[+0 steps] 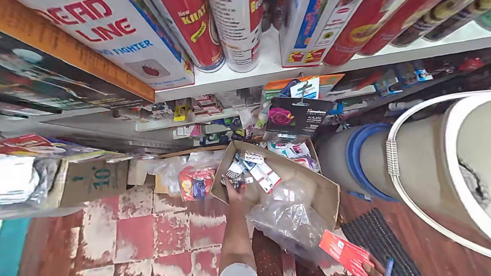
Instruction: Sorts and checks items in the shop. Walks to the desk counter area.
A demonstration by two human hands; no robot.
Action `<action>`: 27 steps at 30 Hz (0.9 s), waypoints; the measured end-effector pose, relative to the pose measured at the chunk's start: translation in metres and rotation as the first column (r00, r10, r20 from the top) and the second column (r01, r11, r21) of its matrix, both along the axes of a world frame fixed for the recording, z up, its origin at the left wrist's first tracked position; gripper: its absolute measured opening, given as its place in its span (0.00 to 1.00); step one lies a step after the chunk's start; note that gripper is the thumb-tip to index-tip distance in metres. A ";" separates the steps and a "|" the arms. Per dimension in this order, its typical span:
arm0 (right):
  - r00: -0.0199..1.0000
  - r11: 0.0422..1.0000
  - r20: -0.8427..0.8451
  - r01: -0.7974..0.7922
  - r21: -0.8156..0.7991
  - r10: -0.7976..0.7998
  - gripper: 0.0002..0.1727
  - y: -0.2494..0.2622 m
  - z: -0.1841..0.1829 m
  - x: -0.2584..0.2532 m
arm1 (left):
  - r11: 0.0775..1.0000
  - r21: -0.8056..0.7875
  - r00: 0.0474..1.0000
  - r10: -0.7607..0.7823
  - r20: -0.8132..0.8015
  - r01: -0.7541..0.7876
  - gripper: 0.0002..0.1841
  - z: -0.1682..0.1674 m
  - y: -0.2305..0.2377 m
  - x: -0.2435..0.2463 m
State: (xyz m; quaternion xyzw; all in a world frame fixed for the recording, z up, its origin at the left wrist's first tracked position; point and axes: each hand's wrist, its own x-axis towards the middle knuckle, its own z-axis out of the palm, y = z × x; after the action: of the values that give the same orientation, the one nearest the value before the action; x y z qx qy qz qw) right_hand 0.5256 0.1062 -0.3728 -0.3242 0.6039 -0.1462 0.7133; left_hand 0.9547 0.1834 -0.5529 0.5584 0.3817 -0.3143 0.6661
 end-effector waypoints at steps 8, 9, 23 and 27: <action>0.995 0.994 -0.024 0.096 -0.059 -0.098 0.28 0.003 0.052 0.002 | 0.963 0.171 0.978 -0.206 -0.030 0.208 0.33 0.064 0.000 -0.028; 0.994 0.991 -0.025 0.108 -0.074 -0.110 0.31 0.003 0.063 0.001 | 0.939 0.178 0.954 -0.299 -0.002 0.294 0.28 0.078 -0.002 -0.034; 0.744 0.843 0.509 -0.134 -0.522 0.433 0.55 -0.100 0.199 -0.228 | -0.478 -0.588 -0.334 -0.878 0.344 0.652 0.27 0.371 -0.174 -0.389; 0.910 0.870 0.408 0.138 -0.474 0.077 0.40 -0.099 0.225 -0.333 | -0.428 -0.565 -0.330 -0.904 0.273 0.706 0.27 0.402 -0.209 -0.516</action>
State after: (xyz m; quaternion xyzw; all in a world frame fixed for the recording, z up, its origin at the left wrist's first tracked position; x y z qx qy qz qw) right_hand 0.1923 0.0070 -0.1480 -0.4467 0.3868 -0.3719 0.7159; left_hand 0.4384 -0.0255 -0.1508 0.3427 -0.2240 -0.8950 0.1771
